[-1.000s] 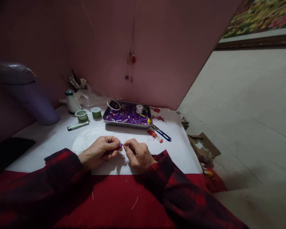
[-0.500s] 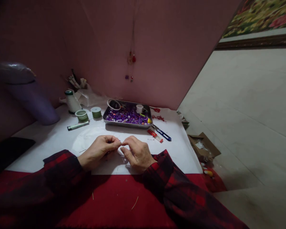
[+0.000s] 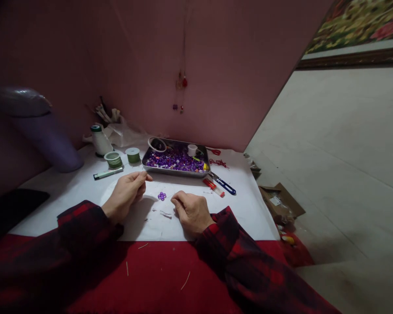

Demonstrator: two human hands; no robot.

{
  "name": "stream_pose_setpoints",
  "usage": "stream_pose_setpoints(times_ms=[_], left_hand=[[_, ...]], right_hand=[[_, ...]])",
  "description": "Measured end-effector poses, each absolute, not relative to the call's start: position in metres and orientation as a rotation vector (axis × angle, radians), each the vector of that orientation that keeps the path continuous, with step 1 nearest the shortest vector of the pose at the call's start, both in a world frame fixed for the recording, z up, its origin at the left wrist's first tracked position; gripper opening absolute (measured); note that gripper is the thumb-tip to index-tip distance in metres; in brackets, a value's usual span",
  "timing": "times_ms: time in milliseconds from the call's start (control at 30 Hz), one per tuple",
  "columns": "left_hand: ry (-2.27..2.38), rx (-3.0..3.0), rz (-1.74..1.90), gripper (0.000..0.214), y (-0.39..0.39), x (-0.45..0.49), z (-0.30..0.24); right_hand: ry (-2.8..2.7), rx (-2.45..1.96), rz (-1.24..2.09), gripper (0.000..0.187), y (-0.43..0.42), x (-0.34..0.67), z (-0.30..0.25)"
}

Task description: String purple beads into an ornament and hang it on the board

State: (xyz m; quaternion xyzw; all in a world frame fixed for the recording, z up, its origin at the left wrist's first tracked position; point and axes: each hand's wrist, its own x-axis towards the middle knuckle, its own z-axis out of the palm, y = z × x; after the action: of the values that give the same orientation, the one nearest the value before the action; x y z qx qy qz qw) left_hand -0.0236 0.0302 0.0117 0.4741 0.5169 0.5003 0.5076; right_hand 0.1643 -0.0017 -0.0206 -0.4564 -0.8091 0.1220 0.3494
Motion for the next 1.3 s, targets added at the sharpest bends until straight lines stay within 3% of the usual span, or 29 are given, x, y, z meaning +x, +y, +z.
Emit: stream_pose_setpoints(times_ms=[200, 333, 667, 1067, 1300], left_hand=[[1.409, 1.623, 1.112, 0.027, 0.045, -0.029, 0.001], [1.535, 1.832, 1.032, 0.015, 0.053, -0.030, -0.009], [1.210, 1.305, 1.229, 0.024, 0.041, -0.032, 0.020], [0.924, 0.994, 1.025, 0.032, 0.028, -0.030, 0.020], [0.908, 1.038, 0.947, 0.033, 0.023, -0.027, 0.015]], right_hand=[[-2.056, -1.188, 0.460, 0.015, -0.001, 0.164, -0.021], [-2.039, -1.175, 0.501, 0.015, 0.001, 0.164, -0.022], [-2.063, -1.041, 0.313, 0.013, 0.004, 0.162, -0.022], [-2.074, -1.022, 0.317, 0.014, 0.005, 0.162, -0.023], [-1.938, -1.024, 0.301, 0.025, 0.004, 0.165, -0.016]])
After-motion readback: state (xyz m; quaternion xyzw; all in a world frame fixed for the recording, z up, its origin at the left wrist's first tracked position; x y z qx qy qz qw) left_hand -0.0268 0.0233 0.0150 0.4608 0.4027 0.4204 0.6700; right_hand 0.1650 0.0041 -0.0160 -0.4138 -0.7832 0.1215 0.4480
